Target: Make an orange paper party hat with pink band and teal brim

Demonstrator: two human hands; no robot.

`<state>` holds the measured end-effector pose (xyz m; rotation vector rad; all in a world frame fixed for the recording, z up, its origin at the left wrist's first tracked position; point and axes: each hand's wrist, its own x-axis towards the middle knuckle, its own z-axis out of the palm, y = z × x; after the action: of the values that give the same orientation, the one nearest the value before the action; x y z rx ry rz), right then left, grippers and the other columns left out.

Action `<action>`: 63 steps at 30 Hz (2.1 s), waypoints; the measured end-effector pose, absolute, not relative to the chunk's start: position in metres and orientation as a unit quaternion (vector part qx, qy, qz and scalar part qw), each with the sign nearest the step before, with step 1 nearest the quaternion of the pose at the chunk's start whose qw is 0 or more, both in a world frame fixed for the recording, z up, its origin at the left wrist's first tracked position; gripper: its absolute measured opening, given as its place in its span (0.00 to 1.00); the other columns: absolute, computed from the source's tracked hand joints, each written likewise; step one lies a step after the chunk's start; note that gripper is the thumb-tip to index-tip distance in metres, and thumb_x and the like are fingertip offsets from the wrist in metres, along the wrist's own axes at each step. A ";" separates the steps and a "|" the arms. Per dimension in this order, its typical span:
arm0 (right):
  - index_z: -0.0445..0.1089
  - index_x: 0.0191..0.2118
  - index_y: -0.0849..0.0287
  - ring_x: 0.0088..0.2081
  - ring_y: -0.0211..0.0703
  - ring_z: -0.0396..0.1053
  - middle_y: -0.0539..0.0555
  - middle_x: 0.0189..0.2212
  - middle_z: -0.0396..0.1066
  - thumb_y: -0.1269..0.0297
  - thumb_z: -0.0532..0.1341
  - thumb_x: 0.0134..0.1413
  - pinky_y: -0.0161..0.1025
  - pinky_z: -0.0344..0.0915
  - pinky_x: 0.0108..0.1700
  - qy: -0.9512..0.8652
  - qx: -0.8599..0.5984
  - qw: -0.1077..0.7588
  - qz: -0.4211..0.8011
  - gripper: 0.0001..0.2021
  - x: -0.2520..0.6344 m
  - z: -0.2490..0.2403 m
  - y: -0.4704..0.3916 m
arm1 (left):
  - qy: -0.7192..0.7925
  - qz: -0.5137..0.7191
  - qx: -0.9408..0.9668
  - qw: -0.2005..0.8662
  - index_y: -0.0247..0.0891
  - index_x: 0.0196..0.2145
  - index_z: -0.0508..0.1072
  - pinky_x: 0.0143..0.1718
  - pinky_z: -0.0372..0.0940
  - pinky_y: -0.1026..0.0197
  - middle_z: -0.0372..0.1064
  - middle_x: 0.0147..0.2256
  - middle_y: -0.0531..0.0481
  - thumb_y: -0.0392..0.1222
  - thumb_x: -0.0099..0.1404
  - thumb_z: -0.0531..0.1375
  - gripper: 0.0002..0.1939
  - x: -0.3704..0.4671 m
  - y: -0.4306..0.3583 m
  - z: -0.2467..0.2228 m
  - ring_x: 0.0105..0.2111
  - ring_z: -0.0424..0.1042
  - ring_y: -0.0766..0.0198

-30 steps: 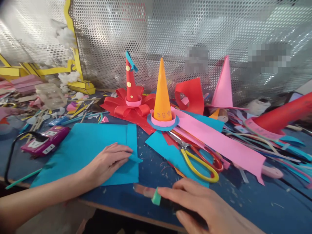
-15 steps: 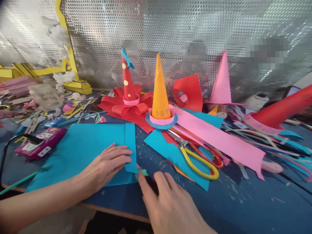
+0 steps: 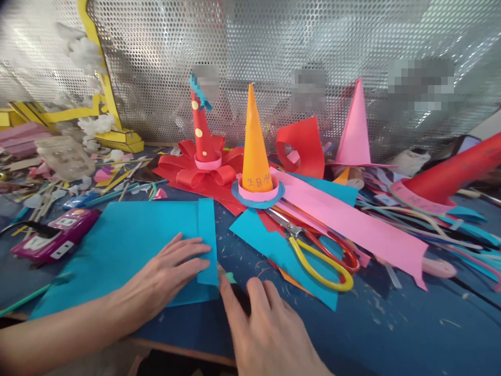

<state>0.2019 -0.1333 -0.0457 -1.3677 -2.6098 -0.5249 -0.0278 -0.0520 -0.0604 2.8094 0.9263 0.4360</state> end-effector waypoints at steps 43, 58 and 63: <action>0.61 0.60 0.55 0.30 0.50 0.67 0.57 0.33 0.63 0.72 0.57 0.44 0.39 0.64 0.23 -0.832 -0.512 0.075 -0.203 0.33 0.200 -0.051 -0.126 | 0.316 0.121 0.938 0.072 0.45 0.50 0.66 0.60 0.54 0.32 0.64 0.58 0.45 0.33 0.71 0.48 0.14 -0.029 -0.054 -0.061 0.61 0.59 0.48; 0.64 0.57 0.60 0.32 0.51 0.70 0.58 0.33 0.67 0.66 0.55 0.59 0.44 0.69 0.28 -0.849 -0.474 0.087 -0.217 0.21 0.215 -0.050 -0.128 | 0.416 0.108 0.903 0.024 0.33 0.61 0.62 0.57 0.62 0.39 0.55 0.64 0.37 0.37 0.70 0.47 0.23 -0.017 -0.063 -0.064 0.64 0.55 0.45; 0.64 0.57 0.61 0.31 0.49 0.71 0.58 0.34 0.68 0.66 0.55 0.58 0.42 0.70 0.27 -0.855 -0.463 0.087 -0.215 0.21 0.217 -0.049 -0.133 | 0.387 0.059 0.916 0.089 0.29 0.61 0.61 0.58 0.61 0.43 0.54 0.64 0.36 0.34 0.68 0.48 0.25 -0.024 -0.059 -0.042 0.64 0.55 0.47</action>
<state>0.2170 -0.1331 -0.0494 -1.3784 -2.5476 -0.6414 -0.0241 -0.0588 -0.0415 2.7250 1.1525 0.1744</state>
